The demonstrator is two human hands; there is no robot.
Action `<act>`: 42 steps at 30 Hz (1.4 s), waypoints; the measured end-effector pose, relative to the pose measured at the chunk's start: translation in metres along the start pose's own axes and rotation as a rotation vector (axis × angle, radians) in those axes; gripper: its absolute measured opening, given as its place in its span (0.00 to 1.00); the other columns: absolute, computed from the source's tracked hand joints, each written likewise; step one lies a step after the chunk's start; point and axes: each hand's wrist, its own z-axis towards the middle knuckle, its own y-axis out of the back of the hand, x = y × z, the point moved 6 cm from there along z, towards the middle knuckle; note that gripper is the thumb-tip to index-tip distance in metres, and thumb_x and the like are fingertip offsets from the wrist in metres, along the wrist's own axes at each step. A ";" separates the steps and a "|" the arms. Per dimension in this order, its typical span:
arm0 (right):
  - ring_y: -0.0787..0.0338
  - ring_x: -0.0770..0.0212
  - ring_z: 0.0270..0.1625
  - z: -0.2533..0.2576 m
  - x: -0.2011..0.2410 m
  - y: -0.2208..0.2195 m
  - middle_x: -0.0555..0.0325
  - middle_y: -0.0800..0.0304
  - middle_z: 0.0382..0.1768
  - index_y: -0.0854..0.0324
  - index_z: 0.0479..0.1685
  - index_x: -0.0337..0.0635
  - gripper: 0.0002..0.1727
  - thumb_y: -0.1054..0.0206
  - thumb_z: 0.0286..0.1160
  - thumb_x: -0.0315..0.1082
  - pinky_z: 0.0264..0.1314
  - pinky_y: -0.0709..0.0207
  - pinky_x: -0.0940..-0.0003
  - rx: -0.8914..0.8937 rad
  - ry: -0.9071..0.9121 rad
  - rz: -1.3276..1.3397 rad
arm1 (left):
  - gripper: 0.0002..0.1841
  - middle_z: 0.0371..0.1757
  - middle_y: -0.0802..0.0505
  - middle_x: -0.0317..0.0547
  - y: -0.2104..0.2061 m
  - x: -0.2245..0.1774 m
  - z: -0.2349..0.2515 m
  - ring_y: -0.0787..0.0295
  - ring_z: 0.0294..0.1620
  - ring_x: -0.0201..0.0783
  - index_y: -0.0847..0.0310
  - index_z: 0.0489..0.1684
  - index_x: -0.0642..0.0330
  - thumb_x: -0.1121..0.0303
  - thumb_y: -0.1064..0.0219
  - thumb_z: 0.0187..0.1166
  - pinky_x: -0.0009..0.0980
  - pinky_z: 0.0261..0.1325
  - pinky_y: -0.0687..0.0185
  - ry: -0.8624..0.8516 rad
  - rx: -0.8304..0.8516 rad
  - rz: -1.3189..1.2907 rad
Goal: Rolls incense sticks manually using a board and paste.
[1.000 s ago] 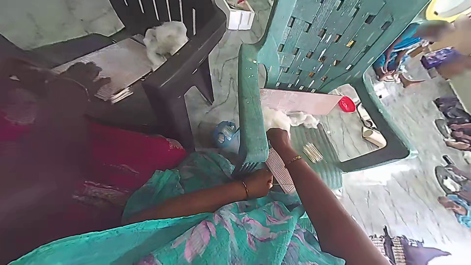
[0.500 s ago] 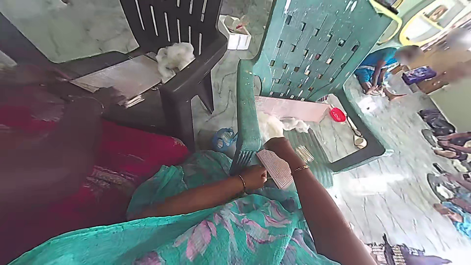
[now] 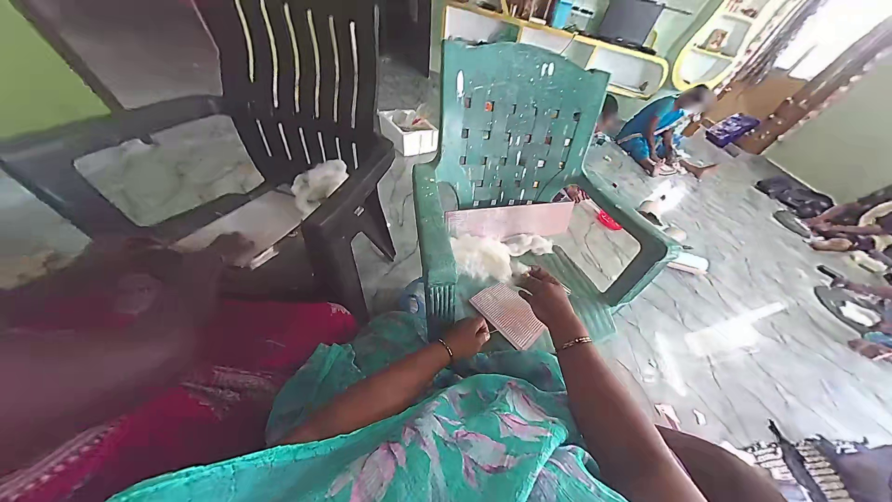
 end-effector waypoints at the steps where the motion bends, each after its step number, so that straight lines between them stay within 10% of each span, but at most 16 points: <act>1: 0.12 0.62 0.43 -0.006 0.003 0.005 0.56 0.12 0.41 0.22 0.53 0.38 0.08 0.42 0.84 0.21 0.49 0.16 0.63 -0.016 0.003 0.055 | 0.18 0.60 0.13 0.68 -0.001 -0.001 -0.001 0.14 0.62 0.57 0.23 0.66 0.74 0.67 0.48 0.92 0.51 0.71 0.23 0.011 -0.006 0.000; 18: 0.15 0.65 0.37 -0.029 -0.005 0.045 0.61 0.17 0.33 0.24 0.41 0.44 0.06 0.42 0.87 0.26 0.46 0.18 0.65 0.024 0.005 0.242 | 0.18 0.61 0.15 0.69 -0.016 -0.010 -0.008 0.15 0.61 0.57 0.26 0.67 0.76 0.69 0.51 0.93 0.49 0.70 0.22 0.113 -0.004 0.104; 24: 0.17 0.68 0.31 -0.022 -0.031 0.043 0.63 0.17 0.28 0.22 0.39 0.41 0.07 0.42 0.86 0.24 0.38 0.20 0.72 0.092 0.062 0.211 | 0.18 0.60 0.13 0.66 -0.006 -0.026 -0.005 0.15 0.61 0.52 0.27 0.68 0.76 0.68 0.48 0.93 0.46 0.70 0.21 0.110 -0.232 -0.108; 32: 0.15 0.71 0.31 -0.028 -0.048 0.029 0.63 0.13 0.31 0.20 0.44 0.38 0.04 0.39 0.85 0.25 0.40 0.19 0.74 0.153 0.077 0.122 | 0.09 0.40 0.17 0.40 0.011 -0.046 0.033 0.26 0.30 0.25 0.23 0.55 0.68 0.73 0.36 0.85 0.22 0.35 0.28 -0.037 -0.536 -0.718; 42: 0.17 0.69 0.32 -0.020 -0.053 0.033 0.59 0.15 0.36 0.20 0.49 0.38 0.06 0.41 0.89 0.30 0.37 0.23 0.74 0.051 -0.014 0.117 | 0.03 0.29 0.15 0.37 0.012 -0.045 0.044 0.27 0.22 0.24 0.22 0.42 0.66 0.77 0.40 0.87 0.19 0.28 0.30 -0.015 -0.538 -0.780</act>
